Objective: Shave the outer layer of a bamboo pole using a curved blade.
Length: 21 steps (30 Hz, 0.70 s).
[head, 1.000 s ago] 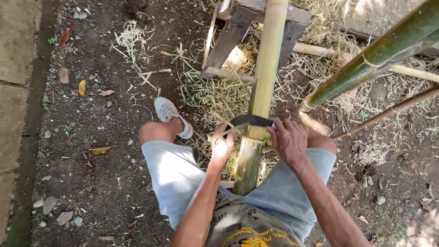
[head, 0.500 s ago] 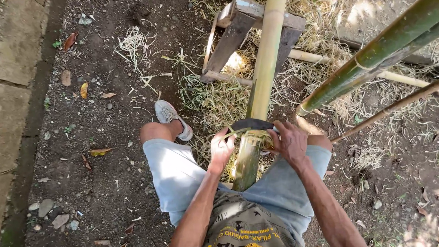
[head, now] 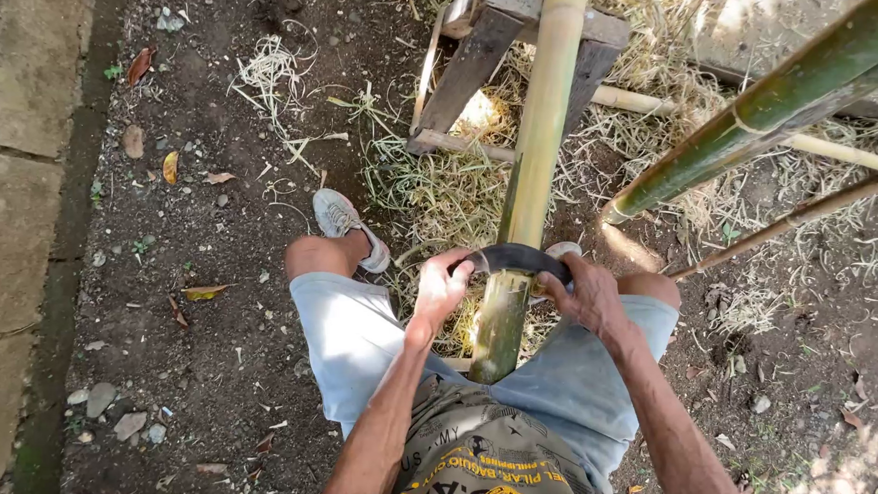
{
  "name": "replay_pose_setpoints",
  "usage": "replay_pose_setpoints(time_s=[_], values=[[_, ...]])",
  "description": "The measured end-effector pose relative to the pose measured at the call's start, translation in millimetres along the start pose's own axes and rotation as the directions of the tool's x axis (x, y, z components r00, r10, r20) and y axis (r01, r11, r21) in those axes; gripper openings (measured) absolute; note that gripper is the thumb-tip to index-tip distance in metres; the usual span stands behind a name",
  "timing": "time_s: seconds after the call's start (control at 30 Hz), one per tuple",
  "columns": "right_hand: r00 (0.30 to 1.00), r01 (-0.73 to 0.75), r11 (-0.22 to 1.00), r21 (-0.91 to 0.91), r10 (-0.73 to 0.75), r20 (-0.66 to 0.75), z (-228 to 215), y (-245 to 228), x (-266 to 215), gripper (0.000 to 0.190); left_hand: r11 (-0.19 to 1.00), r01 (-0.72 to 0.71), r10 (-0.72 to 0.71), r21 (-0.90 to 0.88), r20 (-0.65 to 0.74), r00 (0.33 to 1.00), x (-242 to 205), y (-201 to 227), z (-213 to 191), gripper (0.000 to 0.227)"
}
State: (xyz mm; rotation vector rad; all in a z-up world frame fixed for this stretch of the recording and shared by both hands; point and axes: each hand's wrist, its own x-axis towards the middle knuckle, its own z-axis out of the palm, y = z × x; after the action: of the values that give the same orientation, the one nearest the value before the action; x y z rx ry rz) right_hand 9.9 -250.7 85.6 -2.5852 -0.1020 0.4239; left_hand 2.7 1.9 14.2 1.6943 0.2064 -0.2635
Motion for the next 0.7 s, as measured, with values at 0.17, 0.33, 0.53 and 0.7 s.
replay_pose_setpoints(time_s=[0.17, 0.33, 0.53, 0.7], values=[[0.999, 0.029, 0.998, -0.06, -0.031, -0.036, 6, 5, 29, 0.03, 0.998, -0.011, 0.011, 0.057, -0.002, 1.0, 27, 9, 20, 0.025], [0.994, 0.008, 0.996, -0.087, -0.018, -0.111, -7, 0, 58, 0.033, 0.986, -0.053, 0.054, 0.159, -0.002, 0.999, 73, -8, 44, 0.023], [0.98, -0.147, 0.96, -0.237, 0.108, -0.167, -19, 14, 84, 0.049, 0.986, -0.137, 0.129, 0.099, 0.078, 0.989, 95, -12, 55, 0.018], [0.967, -0.154, 0.939, -0.308, 0.078, -0.244, -17, 16, 84, 0.056, 0.97, -0.163, 0.165, 0.178, 0.005, 0.986, 103, -6, 49, 0.016]])
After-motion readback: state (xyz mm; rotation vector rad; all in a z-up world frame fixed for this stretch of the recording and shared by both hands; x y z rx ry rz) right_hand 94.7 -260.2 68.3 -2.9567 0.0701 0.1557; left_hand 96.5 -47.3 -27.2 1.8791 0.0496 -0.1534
